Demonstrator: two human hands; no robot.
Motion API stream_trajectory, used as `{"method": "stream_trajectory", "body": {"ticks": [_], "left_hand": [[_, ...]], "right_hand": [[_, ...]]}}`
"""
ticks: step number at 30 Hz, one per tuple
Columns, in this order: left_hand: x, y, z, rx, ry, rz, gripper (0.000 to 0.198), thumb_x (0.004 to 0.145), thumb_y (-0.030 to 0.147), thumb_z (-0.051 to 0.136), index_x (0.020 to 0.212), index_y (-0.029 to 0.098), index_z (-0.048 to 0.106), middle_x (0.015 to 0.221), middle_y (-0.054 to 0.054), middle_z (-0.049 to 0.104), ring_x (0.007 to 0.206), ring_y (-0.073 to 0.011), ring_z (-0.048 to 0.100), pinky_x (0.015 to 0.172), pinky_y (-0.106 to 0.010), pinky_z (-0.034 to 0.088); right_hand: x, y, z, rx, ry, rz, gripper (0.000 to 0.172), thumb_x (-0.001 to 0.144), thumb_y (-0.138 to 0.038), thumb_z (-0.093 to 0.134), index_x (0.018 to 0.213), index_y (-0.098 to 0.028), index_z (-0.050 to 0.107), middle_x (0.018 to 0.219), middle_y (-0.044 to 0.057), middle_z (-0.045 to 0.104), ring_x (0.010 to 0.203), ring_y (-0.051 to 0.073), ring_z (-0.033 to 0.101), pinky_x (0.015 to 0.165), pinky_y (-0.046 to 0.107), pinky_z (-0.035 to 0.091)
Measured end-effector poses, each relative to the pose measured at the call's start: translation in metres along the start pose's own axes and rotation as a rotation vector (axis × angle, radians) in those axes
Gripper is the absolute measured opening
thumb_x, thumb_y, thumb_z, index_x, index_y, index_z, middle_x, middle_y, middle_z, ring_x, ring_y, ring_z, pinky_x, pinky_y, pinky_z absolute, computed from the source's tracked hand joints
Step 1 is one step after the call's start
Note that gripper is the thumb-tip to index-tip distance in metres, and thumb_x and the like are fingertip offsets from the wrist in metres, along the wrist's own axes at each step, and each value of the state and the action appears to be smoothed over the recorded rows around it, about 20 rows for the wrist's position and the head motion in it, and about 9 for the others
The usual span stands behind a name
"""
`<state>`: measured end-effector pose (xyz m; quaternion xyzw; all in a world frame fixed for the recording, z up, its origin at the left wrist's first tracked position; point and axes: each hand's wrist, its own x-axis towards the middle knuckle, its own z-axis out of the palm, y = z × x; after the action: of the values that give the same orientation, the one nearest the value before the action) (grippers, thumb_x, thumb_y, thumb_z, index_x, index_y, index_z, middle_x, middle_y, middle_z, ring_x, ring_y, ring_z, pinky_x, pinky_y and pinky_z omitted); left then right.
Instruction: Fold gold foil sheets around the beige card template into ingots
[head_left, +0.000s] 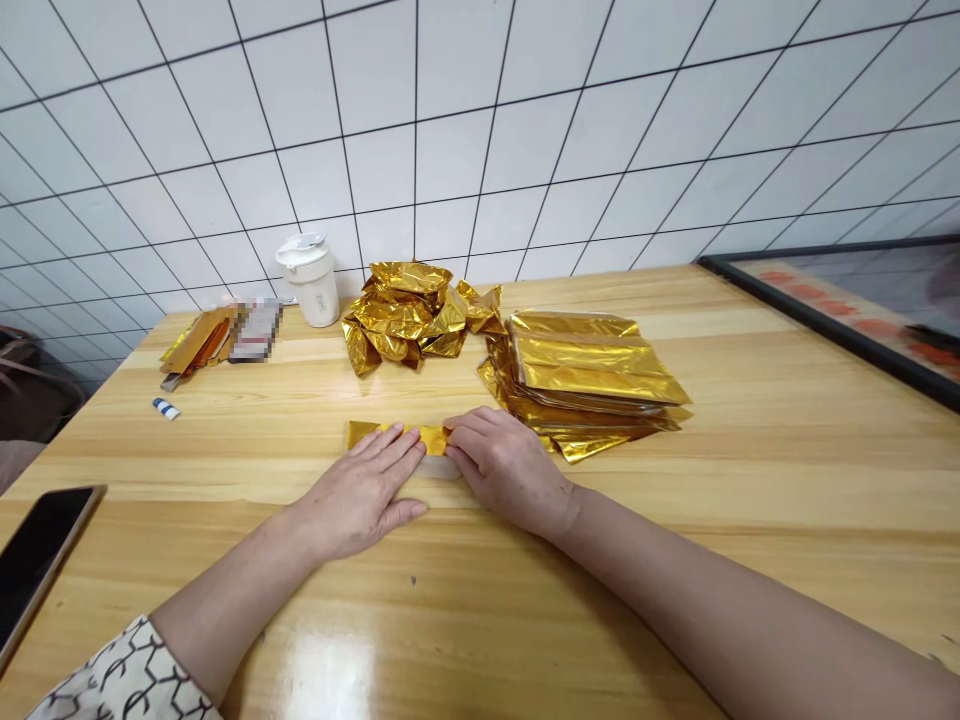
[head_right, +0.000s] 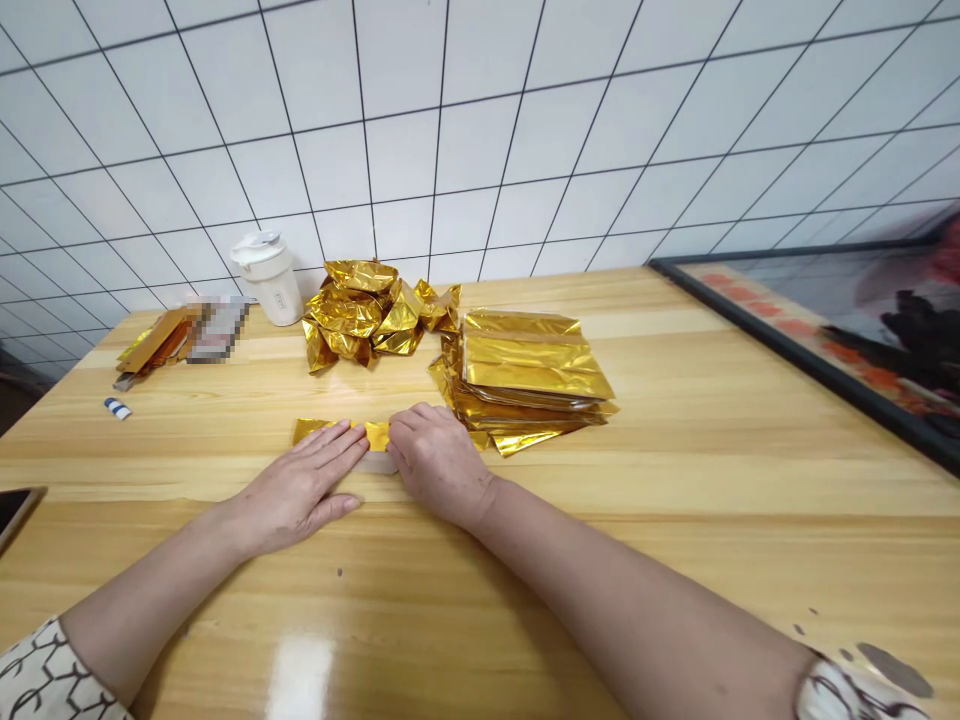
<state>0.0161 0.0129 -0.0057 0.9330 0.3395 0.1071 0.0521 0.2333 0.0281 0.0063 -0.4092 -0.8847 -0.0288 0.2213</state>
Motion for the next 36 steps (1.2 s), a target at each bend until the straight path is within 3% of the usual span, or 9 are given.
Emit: {"method": "stream_trajectory", "body": {"ticks": [3,6,8,11,16,20,26,30,36], "left_hand": [[0.0,0.001,-0.003,0.003,-0.052,-0.003,0.06,0.095,0.05,0.039,0.141,0.011,0.036,0.147,-0.018,0.037,0.138,-0.0286,0.031,0.11,-0.047,0.034],[0.0,0.001,-0.004,0.008,-0.054,-0.003,0.066,0.093,0.053,0.042,0.143,0.011,0.032,0.147,-0.018,0.036,0.139,-0.0294,0.029,0.111,-0.048,0.032],[0.001,0.002,-0.003,0.005,-0.049,0.011,0.07,0.091,0.055,0.045,0.144,0.013,0.03,0.148,-0.018,0.036,0.139,-0.0296,0.027,0.111,-0.048,0.031],[0.001,0.003,-0.004,-0.003,-0.044,0.026,0.074,0.088,0.058,0.049,0.143,0.014,0.03,0.148,-0.018,0.036,0.139,-0.0305,0.028,0.111,-0.049,0.03],[0.0,0.001,-0.006,0.016,-0.012,0.035,0.075,0.086,0.062,0.049,0.139,0.009,0.038,0.145,-0.021,0.038,0.136,-0.0328,0.035,0.11,-0.05,0.034],[-0.003,-0.007,-0.005,0.055,0.056,0.029,0.066,0.088,0.061,0.046,0.131,0.011,0.05,0.137,-0.019,0.05,0.13,-0.0316,0.044,0.105,-0.049,0.041],[-0.003,-0.018,-0.007,0.081,0.258,0.034,0.041,0.096,0.043,0.042,0.104,0.012,0.068,0.115,-0.015,0.067,0.112,-0.0264,0.062,0.096,-0.039,0.052],[0.002,-0.018,-0.008,0.071,0.37,0.045,0.037,0.097,0.032,0.038,0.09,0.016,0.07,0.101,-0.01,0.072,0.099,-0.0214,0.068,0.09,-0.034,0.055],[0.005,-0.017,-0.006,0.078,0.448,0.06,0.036,0.097,0.029,0.038,0.086,0.015,0.069,0.094,-0.011,0.073,0.091,-0.021,0.07,0.086,-0.034,0.057]], "right_hand": [[0.0,-0.006,0.0,-0.016,-0.007,-0.019,0.019,0.087,-0.011,0.047,0.085,-0.014,0.066,0.09,0.012,0.07,0.085,0.023,0.059,0.077,0.038,0.046],[-0.002,-0.016,0.002,0.043,-0.052,-0.076,0.027,0.089,-0.019,0.046,0.107,-0.01,0.064,0.111,0.017,0.066,0.105,0.026,0.057,0.091,0.043,0.045],[-0.005,-0.021,0.004,0.082,-0.127,-0.126,0.044,0.09,-0.028,0.047,0.128,-0.007,0.052,0.13,0.02,0.056,0.123,0.029,0.047,0.1,0.048,0.041],[-0.009,-0.026,0.006,0.088,-0.253,-0.132,0.061,0.091,-0.035,0.045,0.141,-0.003,0.034,0.144,0.023,0.04,0.136,0.03,0.033,0.105,0.049,0.037],[-0.01,-0.028,0.006,0.03,-0.324,-0.057,0.067,0.092,-0.041,0.043,0.141,0.002,0.032,0.146,0.027,0.035,0.138,0.032,0.027,0.108,0.048,0.034],[-0.007,-0.03,0.004,-0.032,-0.359,-0.053,0.068,0.093,-0.047,0.04,0.139,0.004,0.037,0.145,0.028,0.036,0.137,0.035,0.029,0.108,0.05,0.033],[-0.005,-0.031,0.002,-0.07,-0.38,-0.057,0.07,0.093,-0.049,0.039,0.137,0.004,0.04,0.145,0.028,0.034,0.137,0.035,0.03,0.108,0.049,0.033],[-0.005,-0.03,0.0,-0.066,-0.364,-0.053,0.069,0.093,-0.05,0.039,0.137,0.002,0.041,0.145,0.027,0.036,0.137,0.034,0.031,0.108,0.048,0.033],[-0.002,-0.032,-0.002,-0.051,-0.375,-0.036,0.068,0.092,-0.047,0.043,0.137,0.003,0.042,0.144,0.027,0.037,0.136,0.034,0.031,0.109,0.047,0.032]]}}
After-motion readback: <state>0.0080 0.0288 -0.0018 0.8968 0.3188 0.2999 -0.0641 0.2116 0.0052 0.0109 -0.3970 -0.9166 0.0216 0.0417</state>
